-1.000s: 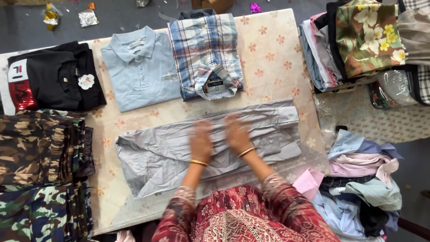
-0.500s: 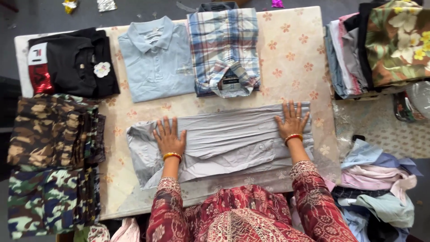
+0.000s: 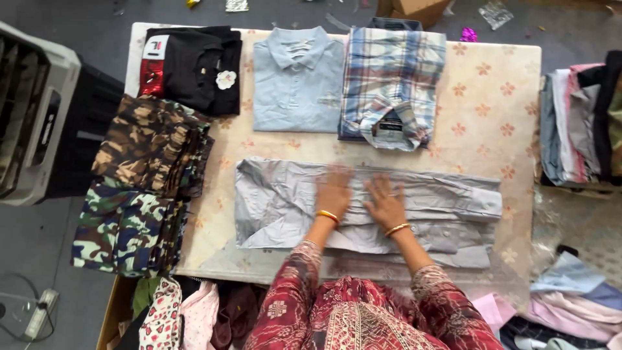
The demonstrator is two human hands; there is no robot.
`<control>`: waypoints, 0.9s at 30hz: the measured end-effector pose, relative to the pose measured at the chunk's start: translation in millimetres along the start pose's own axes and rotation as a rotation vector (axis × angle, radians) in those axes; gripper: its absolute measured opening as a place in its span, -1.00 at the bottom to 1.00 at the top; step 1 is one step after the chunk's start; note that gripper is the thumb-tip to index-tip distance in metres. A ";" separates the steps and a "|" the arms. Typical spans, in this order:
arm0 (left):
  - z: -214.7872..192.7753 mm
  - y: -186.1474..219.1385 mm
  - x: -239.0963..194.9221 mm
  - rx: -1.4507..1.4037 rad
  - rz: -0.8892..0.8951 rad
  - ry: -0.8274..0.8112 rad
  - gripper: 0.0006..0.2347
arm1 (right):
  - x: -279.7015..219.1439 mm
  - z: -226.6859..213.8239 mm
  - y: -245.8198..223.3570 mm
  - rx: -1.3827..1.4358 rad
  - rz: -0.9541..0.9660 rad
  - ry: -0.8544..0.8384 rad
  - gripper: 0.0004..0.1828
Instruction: The person folds a light gray button-down shirt on a table covered with a floral-patterned cloth. They smooth the fabric, fold the sleeves inward, and then fold the shirt in half and thirds to create a compact bundle. Other folded shirts and stacks of clothing are visible on the surrounding table and floor.
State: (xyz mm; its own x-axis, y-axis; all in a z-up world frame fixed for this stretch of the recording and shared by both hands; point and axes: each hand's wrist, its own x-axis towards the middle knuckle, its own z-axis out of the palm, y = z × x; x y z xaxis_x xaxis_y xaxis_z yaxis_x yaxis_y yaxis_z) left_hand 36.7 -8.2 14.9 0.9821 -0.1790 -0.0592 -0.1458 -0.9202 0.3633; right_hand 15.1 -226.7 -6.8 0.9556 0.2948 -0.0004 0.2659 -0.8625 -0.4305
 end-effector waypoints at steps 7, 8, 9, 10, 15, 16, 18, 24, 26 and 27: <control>-56.7 -149.1 -36.5 0.280 -0.412 0.205 -0.35 | -38.3 -63.4 142.7 -0.153 0.375 0.114 -0.22; -58.5 -147.8 -34.3 0.310 -0.417 0.198 -0.37 | -36.0 -65.3 142.6 -0.150 0.377 0.106 -0.21; -60.8 -146.1 -32.5 0.340 -0.422 0.191 -0.38 | -34.2 -67.9 142.2 -0.147 0.379 0.097 -0.21; -60.1 -145.5 -30.2 0.338 -0.420 0.190 -0.38 | -31.9 -68.5 142.7 -0.150 0.381 0.097 -0.21; -57.7 -149.1 -31.5 0.325 -0.431 0.195 -0.39 | -33.6 -68.5 143.0 -0.149 0.393 0.079 -0.21; -62.0 -150.6 -30.3 0.328 -0.428 0.203 -0.39 | -32.5 -68.4 144.2 -0.146 0.391 0.087 -0.21; -68.5 -152.7 -31.3 0.321 -0.381 0.243 -0.40 | -34.4 -68.0 146.3 -0.135 0.379 0.090 -0.21; -147.8 -172.9 -15.6 0.300 -0.195 0.021 -0.64 | -35.1 -64.8 166.4 -0.071 0.326 0.101 -0.08; -145.1 -193.4 -12.2 0.294 -0.062 0.003 -0.70 | -45.1 -68.0 185.5 -0.102 0.287 0.155 -0.08; -143.4 -203.9 -10.7 0.286 0.073 -0.023 -0.75 | -50.4 -69.0 195.3 -0.133 0.254 0.205 -0.07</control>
State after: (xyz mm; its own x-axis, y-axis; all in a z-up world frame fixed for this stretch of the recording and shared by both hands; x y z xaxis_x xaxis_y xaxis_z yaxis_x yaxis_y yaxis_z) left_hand 73.0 231.3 74.8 0.9653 -0.2531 -0.0650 -0.2468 -0.9648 0.0910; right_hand 27.7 -438.3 -28.6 0.9954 -0.0127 0.0947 0.0182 -0.9478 -0.3182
